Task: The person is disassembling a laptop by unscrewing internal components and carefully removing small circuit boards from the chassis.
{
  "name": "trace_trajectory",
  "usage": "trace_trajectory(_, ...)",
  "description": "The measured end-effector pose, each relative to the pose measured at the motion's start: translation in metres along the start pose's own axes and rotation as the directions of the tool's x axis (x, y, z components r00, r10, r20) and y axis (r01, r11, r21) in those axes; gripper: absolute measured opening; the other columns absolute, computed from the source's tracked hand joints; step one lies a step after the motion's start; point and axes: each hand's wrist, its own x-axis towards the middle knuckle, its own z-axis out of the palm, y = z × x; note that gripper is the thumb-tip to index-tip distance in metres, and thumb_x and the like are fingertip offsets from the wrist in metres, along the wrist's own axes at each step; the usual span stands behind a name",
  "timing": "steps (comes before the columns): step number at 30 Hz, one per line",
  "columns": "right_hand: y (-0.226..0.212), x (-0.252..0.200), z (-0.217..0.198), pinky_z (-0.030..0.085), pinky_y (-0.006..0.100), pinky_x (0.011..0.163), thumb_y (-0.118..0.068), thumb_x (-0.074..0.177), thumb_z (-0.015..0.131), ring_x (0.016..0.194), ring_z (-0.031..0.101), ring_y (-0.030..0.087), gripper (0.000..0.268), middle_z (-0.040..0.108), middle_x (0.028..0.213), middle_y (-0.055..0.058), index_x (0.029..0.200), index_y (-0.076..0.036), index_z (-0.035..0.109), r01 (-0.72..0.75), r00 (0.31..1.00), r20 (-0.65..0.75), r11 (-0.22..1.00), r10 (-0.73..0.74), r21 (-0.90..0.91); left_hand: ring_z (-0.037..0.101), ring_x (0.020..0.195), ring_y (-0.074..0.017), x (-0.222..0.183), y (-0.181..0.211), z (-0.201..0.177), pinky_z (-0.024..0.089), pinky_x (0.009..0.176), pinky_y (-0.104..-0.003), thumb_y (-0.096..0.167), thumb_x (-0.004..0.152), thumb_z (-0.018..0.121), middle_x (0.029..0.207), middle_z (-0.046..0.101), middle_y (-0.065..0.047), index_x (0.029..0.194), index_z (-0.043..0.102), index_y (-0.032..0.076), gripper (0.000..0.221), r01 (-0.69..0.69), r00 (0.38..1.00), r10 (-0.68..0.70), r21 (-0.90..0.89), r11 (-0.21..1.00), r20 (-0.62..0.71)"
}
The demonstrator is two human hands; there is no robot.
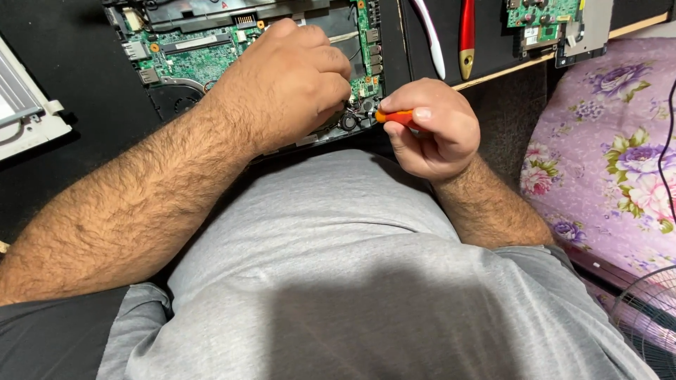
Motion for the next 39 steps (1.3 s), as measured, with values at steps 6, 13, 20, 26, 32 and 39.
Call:
trace_trajectory(6,0.0041,-0.0021,0.0015,0.058,0.049,0.073,0.004,0.104,0.063,0.08,0.069,0.038,0.042,0.066,0.097,0.03,0.136,-0.011,0.04,-0.003,1.0,-0.015,1.0,0.003,0.003,0.058,0.088,-0.0188,0.0008,0.001,0.0039,0.044,0.075,-0.036,0.029,0.095,0.071,0.101,0.073,0.015,0.082,0.071,0.028,0.014,0.001,1.0,-0.002,0.067,0.998,0.015)
trace_trajectory(13,0.0069,0.0002,0.0019,0.059,0.049,0.07,0.003,0.106,0.061,0.08,0.07,0.036,0.036,0.066,0.097,0.028,0.134,-0.01,0.041,0.028,0.999,0.027,0.999,-0.027,-0.016,0.059,0.086,-0.0196,0.0027,0.0025,0.0033,0.045,0.072,-0.037,0.023,0.09,0.072,0.097,0.071,0.011,0.083,0.07,0.022,0.007,-0.019,1.0,0.02,0.058,0.998,-0.013)
trace_trajectory(20,0.0087,-0.0006,0.002,0.06,0.048,0.07,-0.001,0.108,0.06,0.081,0.07,0.035,0.03,0.068,0.1,0.024,0.13,-0.012,0.042,0.039,0.997,0.064,0.996,-0.034,-0.077,0.059,0.09,-0.02,0.0024,-0.0018,-0.0002,0.044,0.075,-0.036,0.025,0.096,0.072,0.104,0.073,0.011,0.086,0.071,0.023,0.01,-0.014,0.999,0.015,-0.018,1.0,0.031)
trace_trajectory(26,0.0091,0.0007,0.0037,0.06,0.048,0.071,-0.002,0.108,0.061,0.082,0.071,0.035,0.03,0.068,0.102,0.025,0.129,-0.012,0.042,0.041,0.998,0.054,0.996,-0.036,-0.079,0.059,0.091,-0.0217,0.0026,-0.0017,-0.0024,0.044,0.075,-0.037,0.021,0.093,0.075,0.105,0.074,0.01,0.088,0.07,0.022,0.006,-0.01,1.0,0.011,-0.068,0.998,0.012)
trace_trajectory(32,0.009,0.0021,0.0046,0.06,0.048,0.072,-0.001,0.108,0.061,0.083,0.071,0.035,0.03,0.069,0.101,0.024,0.128,-0.012,0.041,0.044,0.998,0.058,0.996,-0.04,-0.074,0.058,0.089,-0.0199,0.0021,-0.0008,0.0008,0.044,0.074,-0.036,0.025,0.096,0.072,0.103,0.073,0.012,0.085,0.07,0.024,0.012,-0.006,1.0,0.006,-0.01,1.0,0.021)
trace_trajectory(39,0.0075,0.0005,0.0028,0.06,0.048,0.073,-0.003,0.108,0.061,0.083,0.071,0.035,0.03,0.071,0.101,0.022,0.129,-0.015,0.043,0.046,0.996,0.077,0.992,-0.037,-0.119,0.059,0.088,-0.0199,0.0024,-0.0003,0.0028,0.045,0.073,-0.036,0.026,0.095,0.072,0.101,0.073,0.012,0.081,0.069,0.024,0.015,-0.006,1.0,0.006,-0.009,1.0,0.009)
